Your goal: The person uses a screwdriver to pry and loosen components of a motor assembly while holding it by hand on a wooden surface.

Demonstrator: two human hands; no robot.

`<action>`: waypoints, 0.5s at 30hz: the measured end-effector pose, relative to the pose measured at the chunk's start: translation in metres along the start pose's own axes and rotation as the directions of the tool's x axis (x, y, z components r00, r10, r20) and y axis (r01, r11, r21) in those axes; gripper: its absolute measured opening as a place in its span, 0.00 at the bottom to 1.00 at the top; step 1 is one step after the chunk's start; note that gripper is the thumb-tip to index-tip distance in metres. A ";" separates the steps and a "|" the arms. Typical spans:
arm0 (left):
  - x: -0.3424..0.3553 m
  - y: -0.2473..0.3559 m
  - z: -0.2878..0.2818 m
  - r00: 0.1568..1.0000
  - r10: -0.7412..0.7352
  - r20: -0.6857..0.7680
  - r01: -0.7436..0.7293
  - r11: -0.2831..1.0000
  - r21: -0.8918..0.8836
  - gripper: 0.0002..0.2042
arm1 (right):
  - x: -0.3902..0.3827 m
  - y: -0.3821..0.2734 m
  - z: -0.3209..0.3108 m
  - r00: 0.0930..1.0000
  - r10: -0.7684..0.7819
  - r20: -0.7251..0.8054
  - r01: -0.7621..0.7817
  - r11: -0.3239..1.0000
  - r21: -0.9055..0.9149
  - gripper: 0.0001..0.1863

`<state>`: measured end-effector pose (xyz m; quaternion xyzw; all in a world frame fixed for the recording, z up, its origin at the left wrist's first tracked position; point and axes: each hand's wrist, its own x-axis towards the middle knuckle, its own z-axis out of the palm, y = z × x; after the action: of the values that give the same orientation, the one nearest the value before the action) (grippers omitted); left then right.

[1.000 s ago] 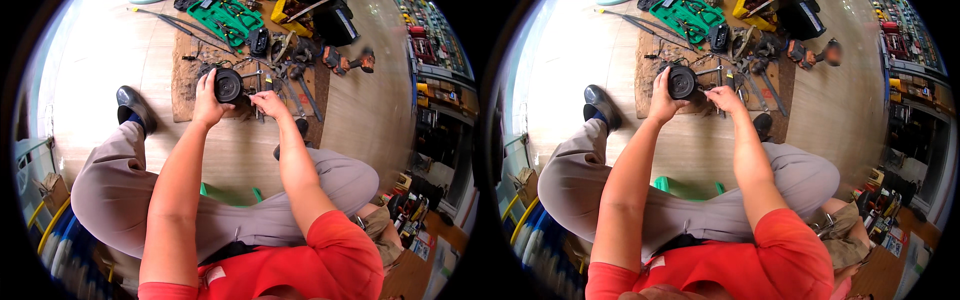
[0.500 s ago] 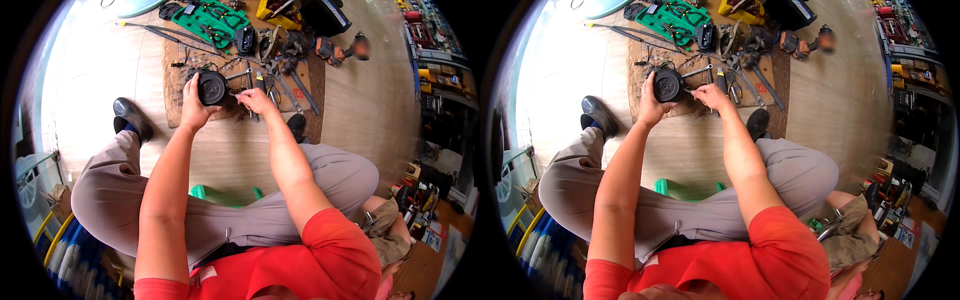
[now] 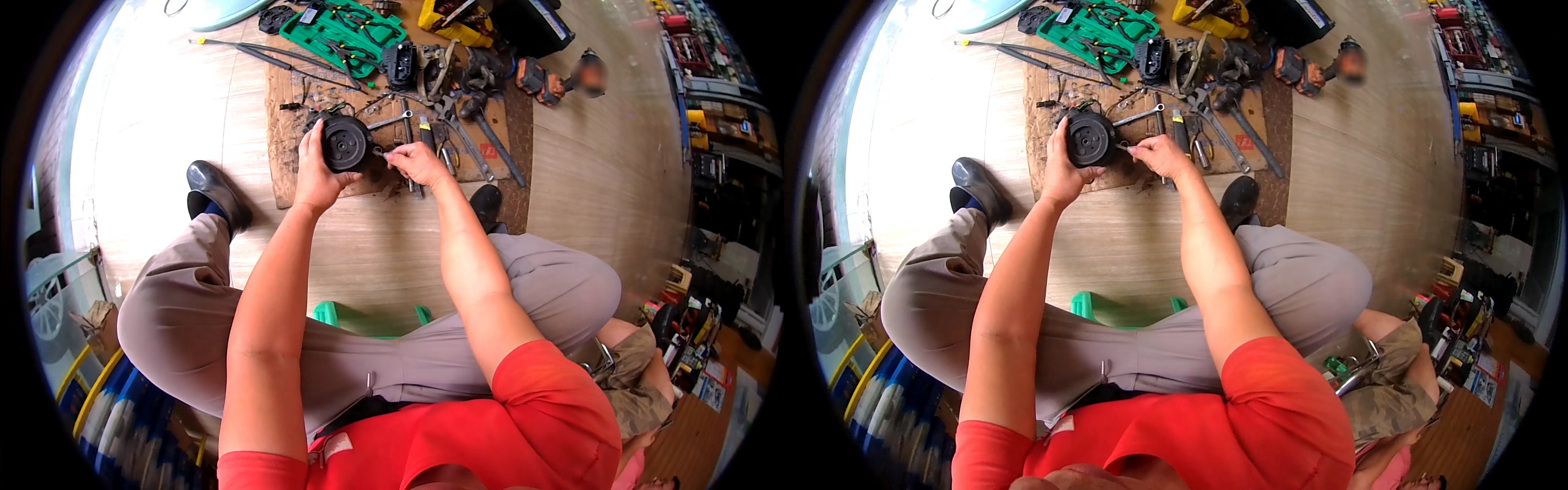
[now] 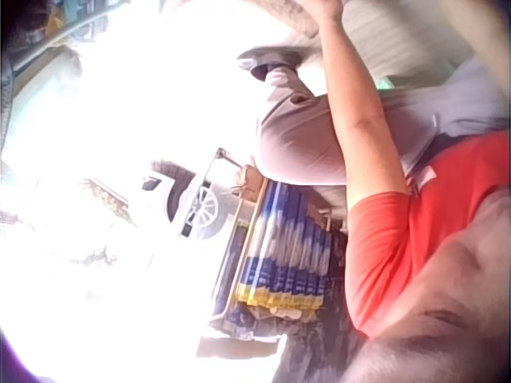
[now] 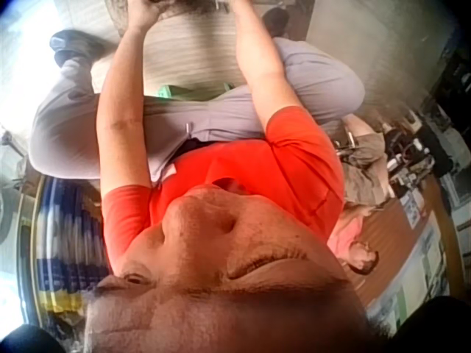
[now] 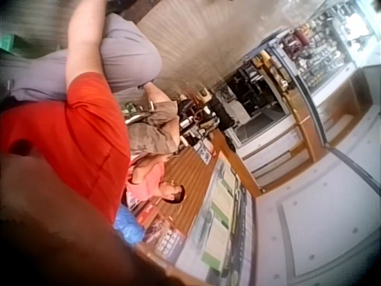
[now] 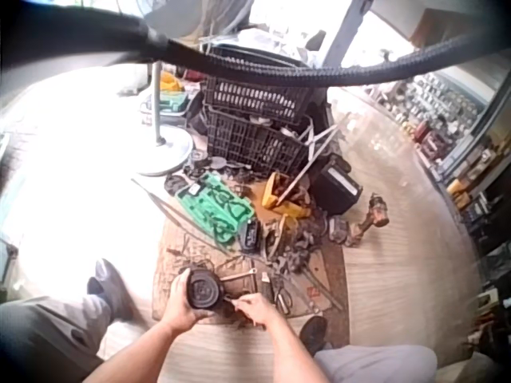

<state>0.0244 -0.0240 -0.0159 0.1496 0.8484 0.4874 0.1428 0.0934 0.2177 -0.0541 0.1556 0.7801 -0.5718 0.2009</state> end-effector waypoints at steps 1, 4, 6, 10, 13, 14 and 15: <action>0.000 0.000 0.001 1.000 0.010 -0.002 -0.010 1.000 0.005 0.61 | 0.001 0.002 -0.002 1.000 0.024 0.000 -0.024 0.999 -0.021 0.19; -0.002 -0.003 -0.003 1.000 -0.005 -0.001 0.005 1.000 0.010 0.61 | 0.000 -0.009 0.000 0.997 0.077 0.003 -0.076 0.991 -0.114 0.20; -0.003 -0.003 -0.006 1.000 -0.016 0.000 0.016 1.000 0.006 0.61 | -0.001 -0.021 -0.001 0.998 0.068 0.005 -0.065 0.975 -0.210 0.20; -0.003 -0.004 -0.007 1.000 -0.008 -0.005 0.008 1.000 0.009 0.61 | 0.003 -0.030 -0.006 1.000 0.023 0.013 -0.018 0.949 -0.315 0.20; 0.000 0.000 0.000 1.000 0.005 0.005 -0.005 1.000 0.006 0.61 | 0.003 -0.007 -0.007 0.998 -0.060 -0.003 0.059 0.990 -0.131 0.19; -0.001 0.000 -0.002 1.000 0.002 0.005 -0.002 1.000 0.010 0.61 | 0.003 -0.004 -0.003 1.000 -0.020 0.020 0.021 1.000 -0.014 0.18; -0.001 -0.001 -0.001 1.000 0.000 0.002 0.000 1.000 0.009 0.61 | 0.001 0.000 0.001 0.999 0.020 0.042 -0.024 0.995 0.100 0.18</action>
<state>0.0244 -0.0259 -0.0161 0.1507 0.8505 0.4832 0.1428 0.0929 0.2167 -0.0549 0.1625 0.7442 -0.6111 0.2152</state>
